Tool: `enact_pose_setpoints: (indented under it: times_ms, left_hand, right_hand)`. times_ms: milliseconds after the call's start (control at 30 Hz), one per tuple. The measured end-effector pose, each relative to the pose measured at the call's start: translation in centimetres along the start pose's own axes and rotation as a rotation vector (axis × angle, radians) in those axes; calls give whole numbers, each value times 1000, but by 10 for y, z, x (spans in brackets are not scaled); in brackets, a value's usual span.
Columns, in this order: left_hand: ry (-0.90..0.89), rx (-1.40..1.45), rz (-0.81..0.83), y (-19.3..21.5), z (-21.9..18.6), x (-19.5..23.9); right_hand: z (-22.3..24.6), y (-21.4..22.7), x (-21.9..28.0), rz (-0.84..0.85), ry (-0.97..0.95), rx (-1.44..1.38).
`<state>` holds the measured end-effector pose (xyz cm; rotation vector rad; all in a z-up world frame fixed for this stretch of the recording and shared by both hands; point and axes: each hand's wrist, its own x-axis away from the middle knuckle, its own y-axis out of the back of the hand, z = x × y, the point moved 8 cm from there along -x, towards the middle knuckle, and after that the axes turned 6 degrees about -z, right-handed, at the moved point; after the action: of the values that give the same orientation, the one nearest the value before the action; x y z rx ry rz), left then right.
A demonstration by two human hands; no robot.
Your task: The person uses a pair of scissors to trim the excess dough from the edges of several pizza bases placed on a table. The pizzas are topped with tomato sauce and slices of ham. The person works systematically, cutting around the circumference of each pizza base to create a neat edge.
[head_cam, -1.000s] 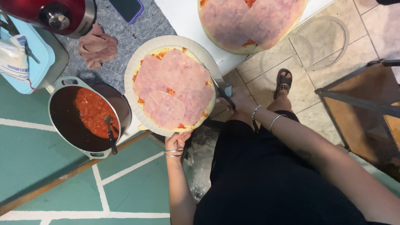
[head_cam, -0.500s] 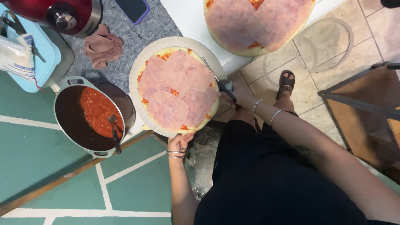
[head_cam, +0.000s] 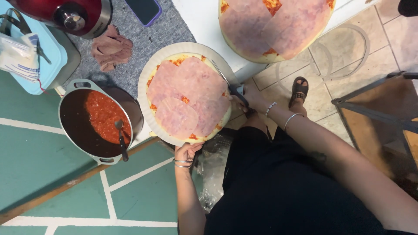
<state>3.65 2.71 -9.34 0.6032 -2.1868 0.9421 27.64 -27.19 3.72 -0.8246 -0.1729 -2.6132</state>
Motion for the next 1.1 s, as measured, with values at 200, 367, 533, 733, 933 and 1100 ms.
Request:
enact_pose_setpoints:
  times_ms: [200, 367, 533, 733, 933, 1100]
  left_hand:
    - [0, 7, 11, 7, 3, -3]
    - [4, -37, 12, 13, -8, -2]
    - [-22, -21, -11, 22, -17, -3]
    - [-79, 57, -43, 13, -34, -13]
    - [-137, 26, -108, -61, -63, 21]
    - [-213, 73, -135, 49, -5, -23]
  right_hand:
    - [23, 2, 4, 264, -116, 398]
    - [-41, -6, 1, 166, -20, 101]
    - [-20, -6, 44, 175, 3, -92]
    - [-94, 12, 74, 415, -90, -90]
    - [-43, 42, 102, 438, -187, 211]
    - [3, 84, 59, -138, 71, 617]
